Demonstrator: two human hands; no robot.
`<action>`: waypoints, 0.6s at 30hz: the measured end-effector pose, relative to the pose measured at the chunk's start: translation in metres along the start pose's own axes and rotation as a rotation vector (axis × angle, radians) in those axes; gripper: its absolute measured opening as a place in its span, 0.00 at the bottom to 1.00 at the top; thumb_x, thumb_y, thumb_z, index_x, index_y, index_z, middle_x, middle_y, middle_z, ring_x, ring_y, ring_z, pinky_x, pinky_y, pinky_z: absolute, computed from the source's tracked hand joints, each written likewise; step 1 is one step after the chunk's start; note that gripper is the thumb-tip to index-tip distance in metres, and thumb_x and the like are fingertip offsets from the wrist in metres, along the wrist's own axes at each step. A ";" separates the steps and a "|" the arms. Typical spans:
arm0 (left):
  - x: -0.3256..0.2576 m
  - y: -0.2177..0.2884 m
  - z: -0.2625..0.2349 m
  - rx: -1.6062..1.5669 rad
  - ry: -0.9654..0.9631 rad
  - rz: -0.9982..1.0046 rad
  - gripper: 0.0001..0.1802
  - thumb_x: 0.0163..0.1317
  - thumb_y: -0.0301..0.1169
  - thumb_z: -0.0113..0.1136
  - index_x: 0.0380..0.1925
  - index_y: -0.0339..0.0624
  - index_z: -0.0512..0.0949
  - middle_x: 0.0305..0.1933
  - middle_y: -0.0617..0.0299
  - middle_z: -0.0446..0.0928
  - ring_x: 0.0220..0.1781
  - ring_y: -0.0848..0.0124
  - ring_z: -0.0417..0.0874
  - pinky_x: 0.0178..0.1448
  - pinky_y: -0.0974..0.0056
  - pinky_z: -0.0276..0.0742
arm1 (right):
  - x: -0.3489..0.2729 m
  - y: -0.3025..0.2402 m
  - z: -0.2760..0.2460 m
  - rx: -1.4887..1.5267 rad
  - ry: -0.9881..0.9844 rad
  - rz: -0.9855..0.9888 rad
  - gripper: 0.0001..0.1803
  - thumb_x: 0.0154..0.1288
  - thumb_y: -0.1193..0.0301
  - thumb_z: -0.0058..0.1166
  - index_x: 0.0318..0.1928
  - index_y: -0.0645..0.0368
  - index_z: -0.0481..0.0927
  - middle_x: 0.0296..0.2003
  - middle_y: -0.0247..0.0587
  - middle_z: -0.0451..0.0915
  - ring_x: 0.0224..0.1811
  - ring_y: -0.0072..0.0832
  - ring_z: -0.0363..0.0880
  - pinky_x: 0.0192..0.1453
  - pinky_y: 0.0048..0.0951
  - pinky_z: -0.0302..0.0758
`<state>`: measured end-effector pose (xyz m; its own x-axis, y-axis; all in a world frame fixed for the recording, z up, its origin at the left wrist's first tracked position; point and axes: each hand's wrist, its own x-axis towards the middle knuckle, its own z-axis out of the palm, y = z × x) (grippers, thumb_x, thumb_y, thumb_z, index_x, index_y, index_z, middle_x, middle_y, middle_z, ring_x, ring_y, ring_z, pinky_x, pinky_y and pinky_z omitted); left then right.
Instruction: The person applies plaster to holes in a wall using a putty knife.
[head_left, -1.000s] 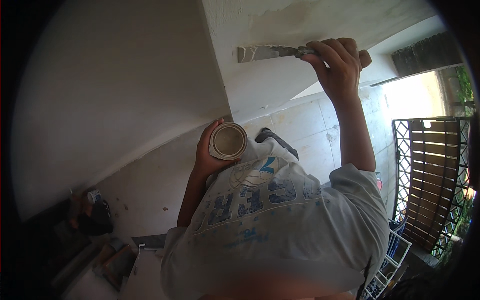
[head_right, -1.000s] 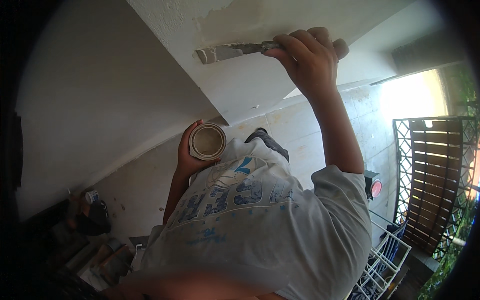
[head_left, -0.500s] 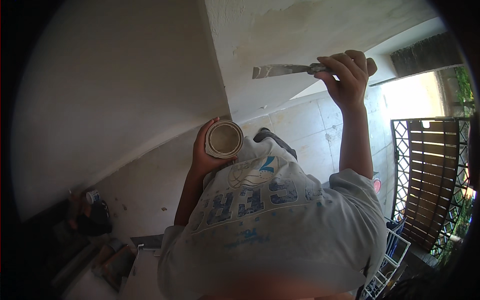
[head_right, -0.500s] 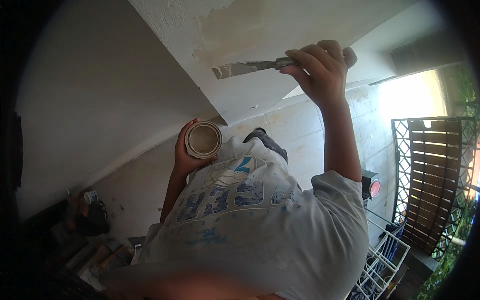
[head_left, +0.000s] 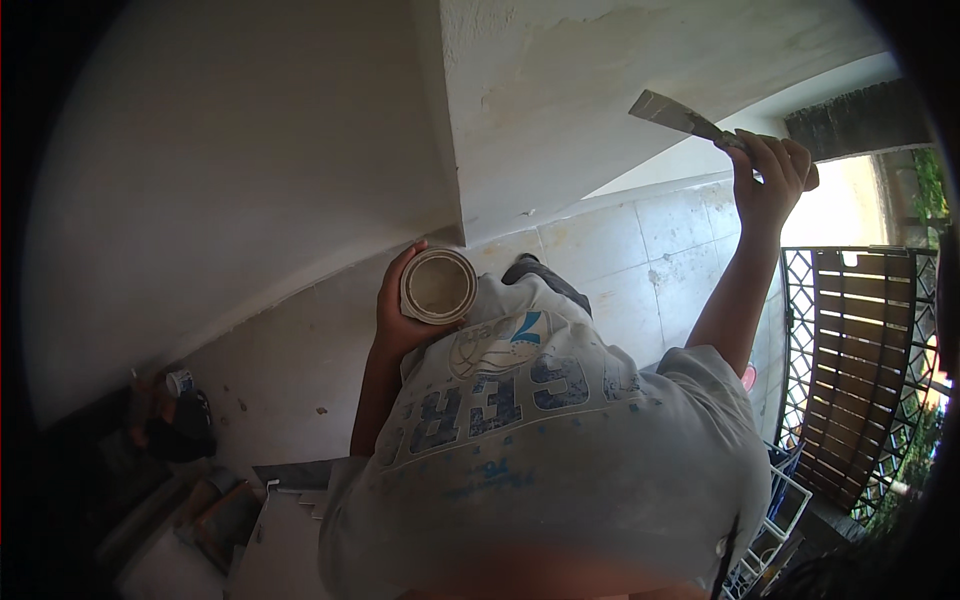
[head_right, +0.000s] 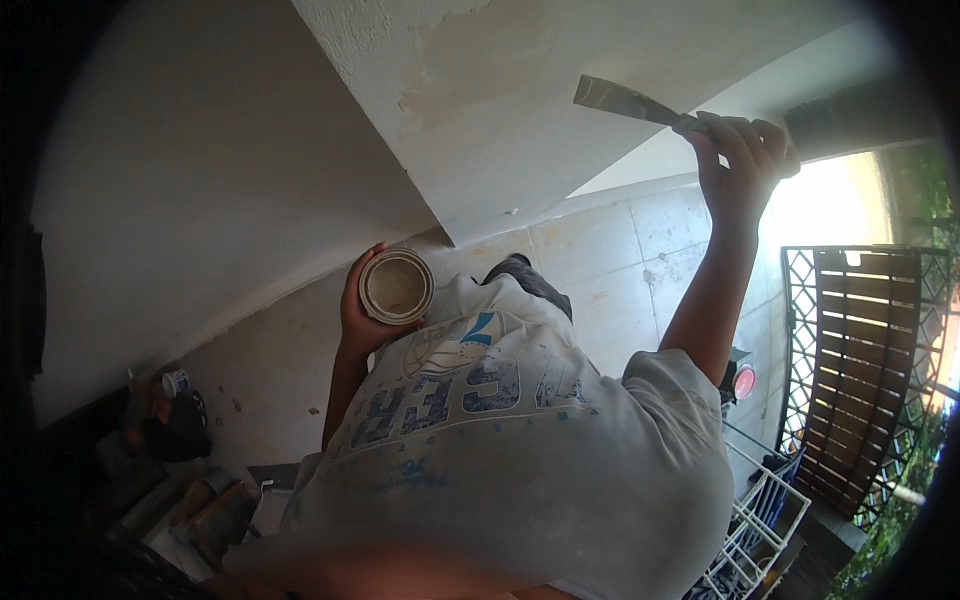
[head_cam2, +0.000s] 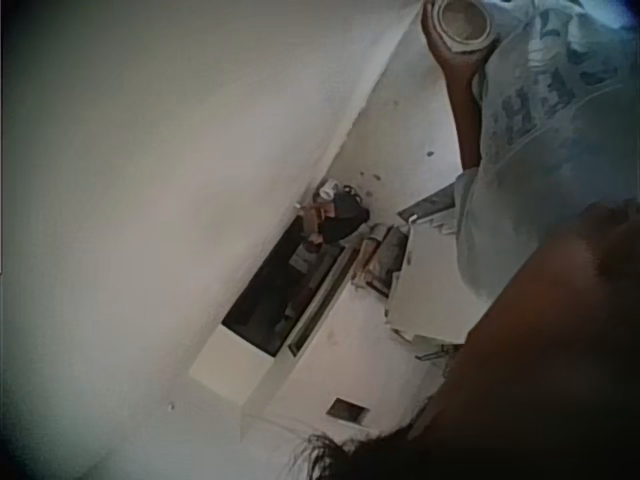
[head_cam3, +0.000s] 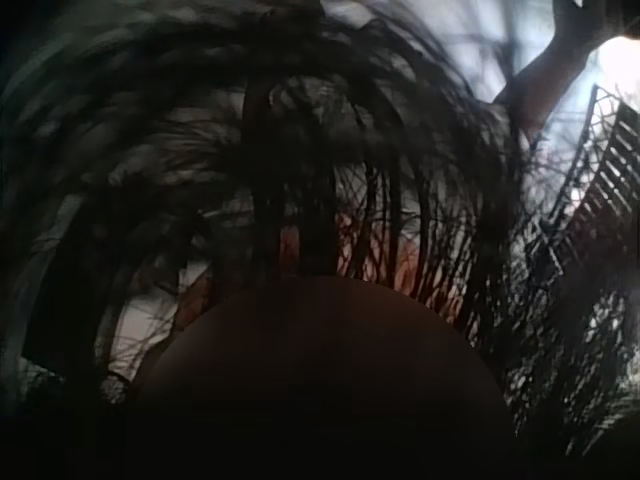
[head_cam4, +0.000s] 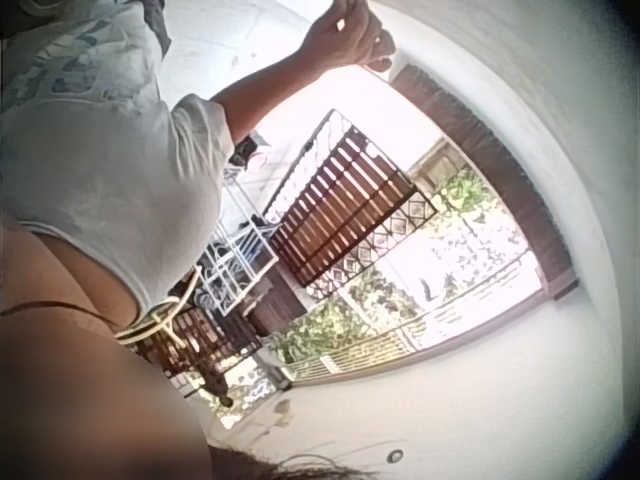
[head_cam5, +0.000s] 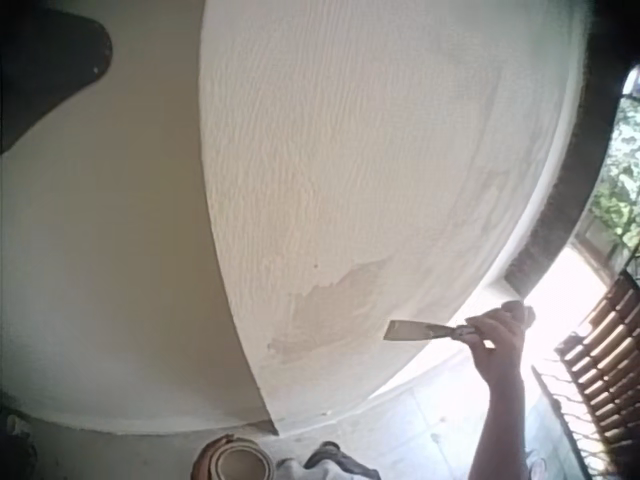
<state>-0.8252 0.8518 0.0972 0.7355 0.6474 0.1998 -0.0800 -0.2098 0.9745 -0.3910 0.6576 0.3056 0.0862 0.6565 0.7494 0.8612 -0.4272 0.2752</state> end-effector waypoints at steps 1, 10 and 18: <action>-0.001 -0.001 0.001 0.000 0.004 0.001 0.69 0.30 0.34 0.92 0.74 0.37 0.59 0.77 0.47 0.63 0.76 0.55 0.70 0.79 0.49 0.68 | -0.002 -0.002 0.001 0.002 0.002 -0.003 0.12 0.60 0.54 0.70 0.37 0.46 0.90 0.33 0.21 0.87 0.46 0.26 0.77 0.58 0.35 0.63; 0.008 0.002 -0.003 0.073 0.012 0.051 0.66 0.31 0.37 0.92 0.72 0.38 0.62 0.74 0.49 0.67 0.75 0.55 0.71 0.78 0.50 0.70 | 0.037 -0.133 0.026 0.493 0.158 -0.035 0.18 0.52 0.50 0.73 0.37 0.47 0.89 0.31 0.23 0.86 0.39 0.24 0.78 0.49 0.34 0.63; -0.002 0.003 -0.001 -0.056 0.034 -0.028 0.68 0.30 0.35 0.92 0.74 0.36 0.59 0.76 0.47 0.64 0.76 0.55 0.69 0.79 0.49 0.68 | 0.005 -0.047 0.026 0.273 0.105 0.286 0.09 0.60 0.67 0.71 0.41 0.52 0.91 0.34 0.30 0.88 0.43 0.29 0.80 0.51 0.34 0.75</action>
<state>-0.8279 0.8502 0.1000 0.7150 0.6768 0.1749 -0.0983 -0.1504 0.9837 -0.4179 0.6973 0.2802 0.3020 0.4617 0.8340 0.9124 -0.3936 -0.1125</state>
